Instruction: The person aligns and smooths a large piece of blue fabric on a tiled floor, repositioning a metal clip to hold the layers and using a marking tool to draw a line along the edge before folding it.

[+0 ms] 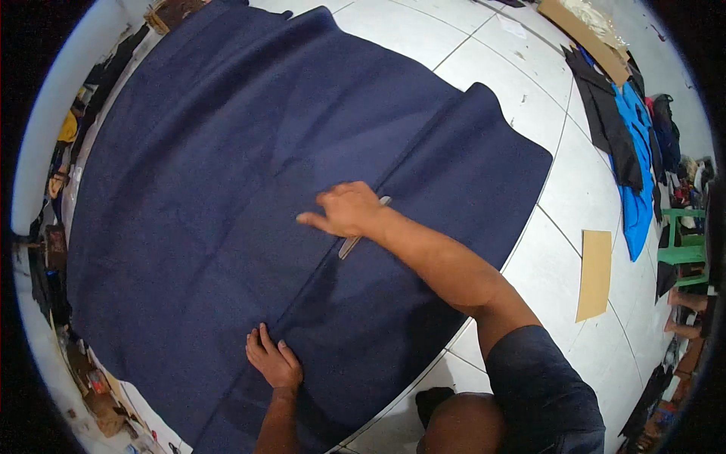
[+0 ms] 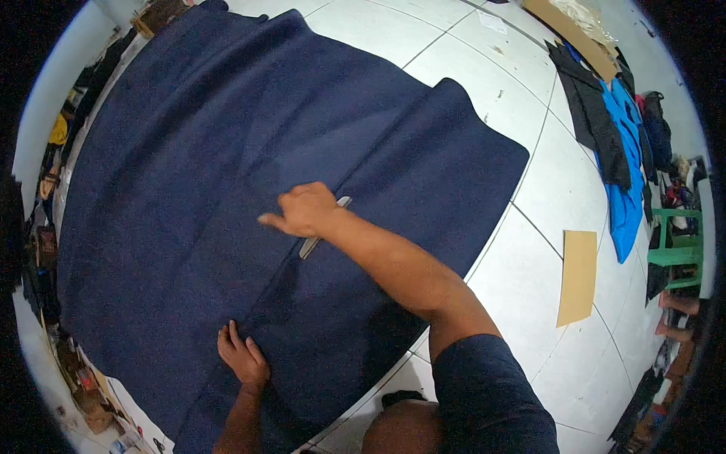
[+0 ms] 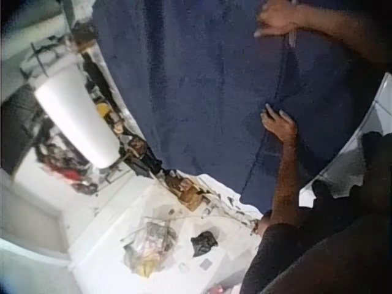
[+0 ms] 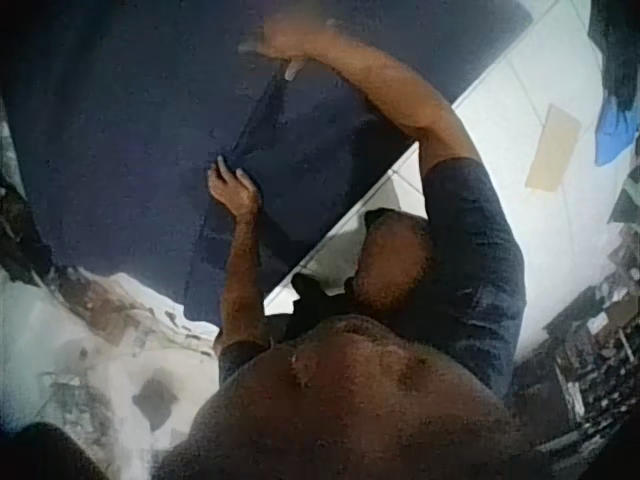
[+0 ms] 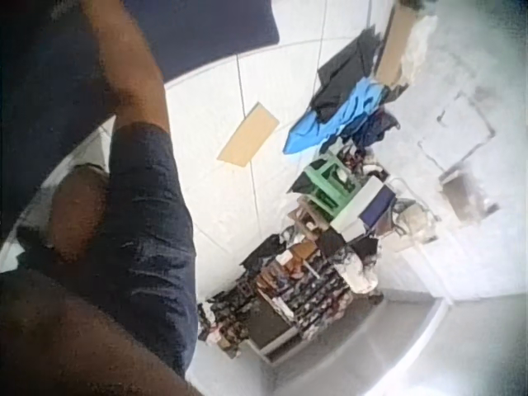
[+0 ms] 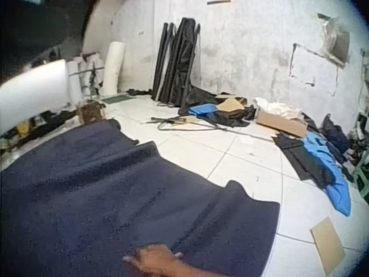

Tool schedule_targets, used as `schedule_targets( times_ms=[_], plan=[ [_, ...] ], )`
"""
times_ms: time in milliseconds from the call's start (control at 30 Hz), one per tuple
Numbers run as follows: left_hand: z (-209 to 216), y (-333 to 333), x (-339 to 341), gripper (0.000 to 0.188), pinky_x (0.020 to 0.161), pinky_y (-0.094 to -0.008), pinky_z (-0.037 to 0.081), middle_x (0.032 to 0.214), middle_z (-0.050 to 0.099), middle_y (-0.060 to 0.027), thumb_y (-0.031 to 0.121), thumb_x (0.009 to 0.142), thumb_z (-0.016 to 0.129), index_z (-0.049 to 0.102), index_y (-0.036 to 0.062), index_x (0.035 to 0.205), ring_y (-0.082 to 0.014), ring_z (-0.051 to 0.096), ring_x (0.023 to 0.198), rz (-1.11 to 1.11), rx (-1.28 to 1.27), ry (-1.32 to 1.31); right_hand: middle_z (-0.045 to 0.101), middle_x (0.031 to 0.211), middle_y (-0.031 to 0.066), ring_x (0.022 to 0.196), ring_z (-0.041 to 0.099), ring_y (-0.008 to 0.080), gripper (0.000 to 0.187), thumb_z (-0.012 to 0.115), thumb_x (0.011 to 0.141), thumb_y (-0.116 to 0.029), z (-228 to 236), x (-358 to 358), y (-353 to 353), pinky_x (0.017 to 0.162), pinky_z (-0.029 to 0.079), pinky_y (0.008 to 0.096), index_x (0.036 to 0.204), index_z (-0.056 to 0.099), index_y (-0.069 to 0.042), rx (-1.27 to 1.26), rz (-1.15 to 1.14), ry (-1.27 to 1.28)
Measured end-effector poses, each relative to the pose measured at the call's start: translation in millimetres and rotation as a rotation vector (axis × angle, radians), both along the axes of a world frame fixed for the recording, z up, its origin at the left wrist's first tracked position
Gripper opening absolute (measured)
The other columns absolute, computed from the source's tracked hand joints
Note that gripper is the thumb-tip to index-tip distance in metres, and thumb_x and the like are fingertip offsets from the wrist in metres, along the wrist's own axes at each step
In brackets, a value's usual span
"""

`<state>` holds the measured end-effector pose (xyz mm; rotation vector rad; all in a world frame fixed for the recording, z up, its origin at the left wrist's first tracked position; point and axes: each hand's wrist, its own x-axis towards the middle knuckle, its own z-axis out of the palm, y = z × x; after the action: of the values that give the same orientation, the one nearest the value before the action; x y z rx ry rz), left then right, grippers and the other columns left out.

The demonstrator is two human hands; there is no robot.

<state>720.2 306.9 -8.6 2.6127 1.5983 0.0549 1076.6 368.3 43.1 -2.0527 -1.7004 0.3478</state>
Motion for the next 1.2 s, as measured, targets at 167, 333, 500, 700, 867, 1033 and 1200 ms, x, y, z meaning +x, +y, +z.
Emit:
schedule_targets(
  times_ms=[167,333,500,700,867,1033,1200],
  plan=[
    [-2.0,-2.4,-3.1,0.048,0.108,-0.0525,0.019,0.137,0.033,-0.0259,0.024,0.096,0.034,0.035,0.0002,0.138,-0.0403,0.029,0.129,-0.025,0.008,-0.042,0.055,0.071,0.0111,0.069,0.057,0.0297,0.042,0.06,0.083,-0.045,29.4,9.2,-43.5,0.064,0.046,0.0395,0.071,0.055,-0.006,0.212,-0.043,0.239],
    [-7.3,-4.8,-7.7,0.047,0.106,-0.0526,0.023,0.132,0.039,-0.026,0.022,0.093,0.041,0.041,-0.0008,0.134,-0.0406,0.034,0.125,-0.042,0.088,-0.075,0.051,0.075,0.0105,0.068,0.054,0.0286,0.024,0.06,0.082,-0.029,59.9,0.5,-145.7,0.061,0.043,0.0386,0.078,0.051,-0.006,0.39,-0.162,0.246],
    [20.2,2.9,-3.0,0.055,0.106,-0.0497,0.025,0.136,0.035,-0.0253,0.015,0.089,0.053,0.034,0.0027,0.139,-0.041,0.031,0.127,-0.024,-0.101,-0.115,0.054,0.073,0.0141,0.066,0.056,0.0299,0.035,0.06,0.085,-0.037,63.6,-26.8,-242.9,0.06,0.044,0.0393,0.077,0.052,-0.004,-0.054,-0.376,0.338],
    [130.7,20.3,-107.5,0.06,0.11,-0.0498,0.024,0.14,0.034,-0.023,0.024,0.087,0.058,0.035,0.0076,0.139,-0.0417,0.031,0.132,-0.523,-0.139,-0.055,0.058,0.068,0.0139,0.063,0.058,0.033,0.04,0.064,0.083,-0.041,50.8,-88.8,-303.5,0.065,0.042,0.0432,0.07,0.056,-0.004,-0.559,-0.139,0.036],
    [164.2,-44.0,-232.5,0.06,0.11,-0.0503,0.024,0.14,0.033,-0.0264,0.03,0.084,0.061,0.041,0.007,0.136,-0.0442,0.031,0.131,-0.136,-0.157,-0.022,0.054,0.11,0.0196,0.1,0.052,0.0362,0.037,0.07,0.078,-0.027,51.1,-146.0,-284.7,0.084,0.039,0.0441,0.101,0.058,0.0,-0.324,-0.087,-0.038],
    [83.7,-121.8,-237.9,0.07,0.109,-0.0566,0.017,0.145,0.025,-0.0275,0.048,0.083,0.06,0.04,0.0098,0.138,-0.0457,0.022,0.135,-0.061,-0.186,-0.168,0.029,0.144,0.0238,0.133,0.025,0.0436,0.06,0.066,0.082,-0.034,25.9,-221.7,-241.1,0.108,0.016,0.0568,0.131,0.044,-0.006,-0.126,0.394,-0.149],
    [11.5,-145.2,-227.2,0.072,0.112,-0.055,0.011,0.151,0.013,-0.0243,0.057,0.089,0.045,0.03,0.0147,0.145,-0.0421,0.014,0.139,-0.013,-0.185,-0.284,0.01,0.151,0.0252,0.14,0.004,0.0433,0.074,0.052,0.088,-0.05,-7.8,-257.0,-229.9,0.109,0.002,0.0598,0.144,0.029,-0.008,-0.434,0.58,-0.363]
  ],
)
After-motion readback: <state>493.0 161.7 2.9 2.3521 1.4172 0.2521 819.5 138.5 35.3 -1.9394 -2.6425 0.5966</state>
